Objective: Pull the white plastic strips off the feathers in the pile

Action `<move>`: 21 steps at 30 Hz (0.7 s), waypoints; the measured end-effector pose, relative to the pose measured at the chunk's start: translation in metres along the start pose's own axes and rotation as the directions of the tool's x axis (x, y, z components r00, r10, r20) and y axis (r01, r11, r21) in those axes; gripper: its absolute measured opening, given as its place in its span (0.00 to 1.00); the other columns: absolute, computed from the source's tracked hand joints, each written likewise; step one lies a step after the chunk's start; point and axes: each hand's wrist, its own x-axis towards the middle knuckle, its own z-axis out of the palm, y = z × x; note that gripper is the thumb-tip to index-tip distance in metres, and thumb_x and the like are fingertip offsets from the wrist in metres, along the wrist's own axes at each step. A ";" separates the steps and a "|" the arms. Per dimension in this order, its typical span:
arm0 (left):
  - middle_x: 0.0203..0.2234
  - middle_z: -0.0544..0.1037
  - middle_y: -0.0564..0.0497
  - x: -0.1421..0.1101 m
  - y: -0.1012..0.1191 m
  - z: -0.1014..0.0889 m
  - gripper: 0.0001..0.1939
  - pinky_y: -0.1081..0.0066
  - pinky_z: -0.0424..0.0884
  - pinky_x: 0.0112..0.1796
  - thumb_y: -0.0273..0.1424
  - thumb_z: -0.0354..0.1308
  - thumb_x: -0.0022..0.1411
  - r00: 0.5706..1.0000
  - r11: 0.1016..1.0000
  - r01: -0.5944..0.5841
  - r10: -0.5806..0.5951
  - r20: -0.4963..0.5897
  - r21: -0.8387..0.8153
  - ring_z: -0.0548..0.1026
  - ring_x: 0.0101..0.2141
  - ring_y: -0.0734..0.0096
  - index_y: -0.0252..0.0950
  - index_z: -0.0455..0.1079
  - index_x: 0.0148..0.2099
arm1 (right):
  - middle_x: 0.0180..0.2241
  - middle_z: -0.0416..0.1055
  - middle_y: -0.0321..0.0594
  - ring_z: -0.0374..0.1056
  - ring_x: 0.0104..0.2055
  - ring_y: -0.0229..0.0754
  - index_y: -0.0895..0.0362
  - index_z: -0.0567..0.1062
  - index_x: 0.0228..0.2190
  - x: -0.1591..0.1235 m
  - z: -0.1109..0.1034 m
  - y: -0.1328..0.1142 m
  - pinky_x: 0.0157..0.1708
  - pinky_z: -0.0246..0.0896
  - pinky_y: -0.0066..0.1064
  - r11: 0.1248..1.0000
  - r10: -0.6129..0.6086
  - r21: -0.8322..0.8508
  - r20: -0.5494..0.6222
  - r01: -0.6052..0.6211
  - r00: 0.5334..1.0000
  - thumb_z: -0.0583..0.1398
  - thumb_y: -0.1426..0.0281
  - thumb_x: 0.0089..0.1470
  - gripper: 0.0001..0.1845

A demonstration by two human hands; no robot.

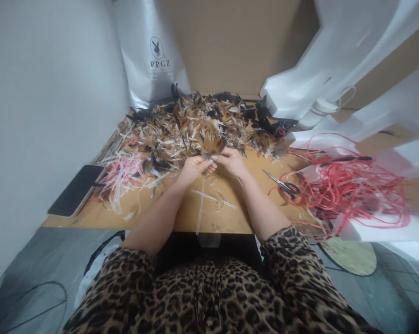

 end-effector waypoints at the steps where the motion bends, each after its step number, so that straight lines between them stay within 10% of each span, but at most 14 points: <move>1: 0.23 0.79 0.48 0.000 0.000 0.000 0.17 0.73 0.70 0.30 0.43 0.66 0.50 1.000 1.000 -0.005 0.005 0.004 0.010 0.74 0.24 0.77 0.32 0.77 0.28 | 0.18 0.67 0.32 0.65 0.22 0.36 0.57 0.70 0.23 -0.001 0.001 0.000 0.29 0.64 0.34 0.999 -0.020 0.027 0.004 0.020 1.000 0.69 0.59 0.44 0.17; 13: 0.20 0.77 0.50 0.004 0.003 -0.005 0.16 0.76 0.68 0.27 0.41 0.65 0.53 0.989 0.998 -0.062 0.060 -0.136 -0.012 0.71 0.21 0.80 0.32 0.74 0.26 | 0.26 0.75 0.35 0.68 0.29 0.35 0.59 0.75 0.28 0.003 0.000 -0.006 0.37 0.64 0.31 0.961 -0.022 -0.277 -0.163 -0.024 0.986 0.69 0.64 0.40 0.14; 21: 0.23 0.78 0.52 0.010 -0.001 -0.012 0.13 0.80 0.66 0.24 0.39 0.66 0.53 0.974 0.991 -0.067 0.040 -0.223 -0.118 0.71 0.21 0.83 0.32 0.74 0.31 | 0.23 0.75 0.35 0.65 0.26 0.34 0.60 0.78 0.24 -0.011 0.001 -0.028 0.30 0.59 0.27 0.661 0.243 -0.742 0.066 -0.116 0.968 0.63 0.69 0.42 0.07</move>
